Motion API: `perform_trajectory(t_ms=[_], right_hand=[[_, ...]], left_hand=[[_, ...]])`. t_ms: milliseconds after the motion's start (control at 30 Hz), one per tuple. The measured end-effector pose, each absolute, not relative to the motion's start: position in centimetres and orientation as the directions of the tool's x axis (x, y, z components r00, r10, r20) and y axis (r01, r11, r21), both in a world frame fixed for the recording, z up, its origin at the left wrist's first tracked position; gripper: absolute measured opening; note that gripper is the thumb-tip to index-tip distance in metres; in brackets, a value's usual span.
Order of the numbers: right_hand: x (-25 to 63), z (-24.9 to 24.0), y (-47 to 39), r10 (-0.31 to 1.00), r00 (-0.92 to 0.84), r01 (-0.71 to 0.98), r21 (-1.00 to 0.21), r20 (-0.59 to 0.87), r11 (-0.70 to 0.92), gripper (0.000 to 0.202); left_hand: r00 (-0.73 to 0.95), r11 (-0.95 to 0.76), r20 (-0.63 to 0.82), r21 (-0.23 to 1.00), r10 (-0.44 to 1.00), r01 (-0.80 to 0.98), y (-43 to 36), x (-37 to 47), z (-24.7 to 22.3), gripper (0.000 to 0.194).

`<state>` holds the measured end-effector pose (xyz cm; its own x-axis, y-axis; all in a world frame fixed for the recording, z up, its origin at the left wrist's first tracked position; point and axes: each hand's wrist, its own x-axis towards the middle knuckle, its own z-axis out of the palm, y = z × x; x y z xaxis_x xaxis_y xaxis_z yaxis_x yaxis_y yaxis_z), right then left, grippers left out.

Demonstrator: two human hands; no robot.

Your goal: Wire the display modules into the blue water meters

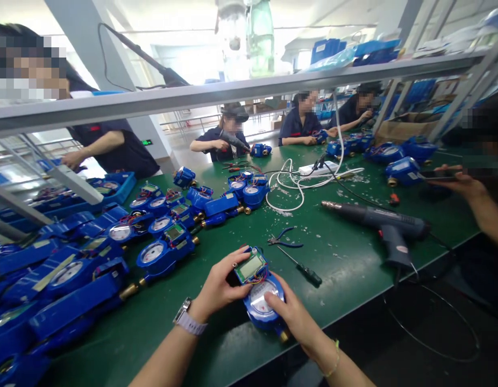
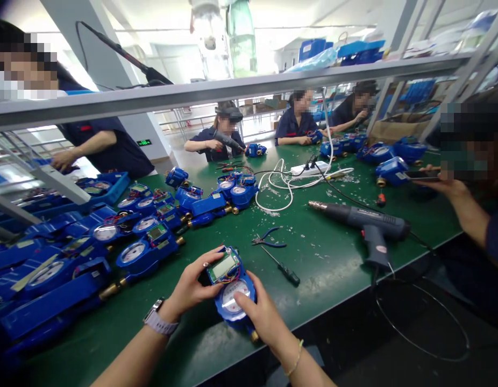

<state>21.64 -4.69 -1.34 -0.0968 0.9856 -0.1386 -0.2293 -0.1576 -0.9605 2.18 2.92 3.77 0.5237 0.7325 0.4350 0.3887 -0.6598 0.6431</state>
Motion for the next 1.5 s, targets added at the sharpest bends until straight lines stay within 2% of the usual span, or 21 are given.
perform_trajectory(t_ms=[100, 267, 533, 700, 833, 967, 1100, 1200, 1400, 1500], right_hand=[[21.8, -1.5, -4.6, 0.983, -0.118, -0.213, -0.964, -0.138, -0.161, 0.08], [21.7, -1.1, -4.6, 0.984, -0.135, -0.262, -0.953, -0.119, -0.151, 0.076], [21.8, -0.2, -4.8, 0.984, -0.126, -0.215, -0.965, -0.127, -0.152, 0.081], [21.8, -0.4, -4.8, 0.982, -0.132, -0.202, -0.966, -0.137, -0.162, 0.081], [21.8, -0.5, -4.8, 0.983, -0.124, -0.235, -0.958, -0.134, -0.161, 0.08], [22.5, 0.2, -4.4, 0.966, -0.198, -0.283, -0.934, -0.167, -0.22, 0.078], [23.3, 1.2, -3.6, 0.905, -0.353, -0.285, -0.893, -0.239, -0.347, 0.075], [23.5, 1.5, -3.3, 0.874, -0.358, -0.257, -0.865, -0.329, -0.431, 0.075], [24.3, 1.5, -6.1, 0.862, -0.248, -0.334, -0.796, -0.442, -0.504, 0.06], [25.8, 1.4, -8.8, 0.862, -0.169, -0.404, -0.764, -0.478, -0.503, 0.06]], left_hand=[[0.521, -0.628, 0.401, 0.674, 0.753, 0.389, 3.2, 1.8, 4.7, 0.053], [0.644, -0.602, 0.264, 0.701, 0.717, 0.383, 3.6, 2.1, 5.7, 0.055], [0.505, -0.66, 0.451, 0.647, 0.736, 0.383, 3.1, 2.3, 2.8, 0.052], [0.586, -0.617, 0.309, 0.646, 0.749, 0.449, 3.7, 2.0, 4.4, 0.052], [0.581, -0.6, 0.269, 0.622, 0.768, 0.504, 4.0, 1.9, 4.7, 0.05], [0.572, -0.525, 0.203, 0.703, 0.795, 0.48, 3.9, 1.8, 3.6, 0.059], [0.495, -0.492, 0.274, 0.78, 0.824, 0.388, 3.5, 1.8, 1.9, 0.062], [0.379, -0.494, 0.356, 0.784, 0.854, 0.376, 2.7, 1.7, 0.6, 0.059], [0.356, -0.523, 0.4, 0.762, 0.844, 0.382, 0.1, 2.5, -1.1, 0.055], [0.374, -0.54, 0.416, 0.769, 0.829, 0.34, 0.4, 3.8, -2.2, 0.064]])
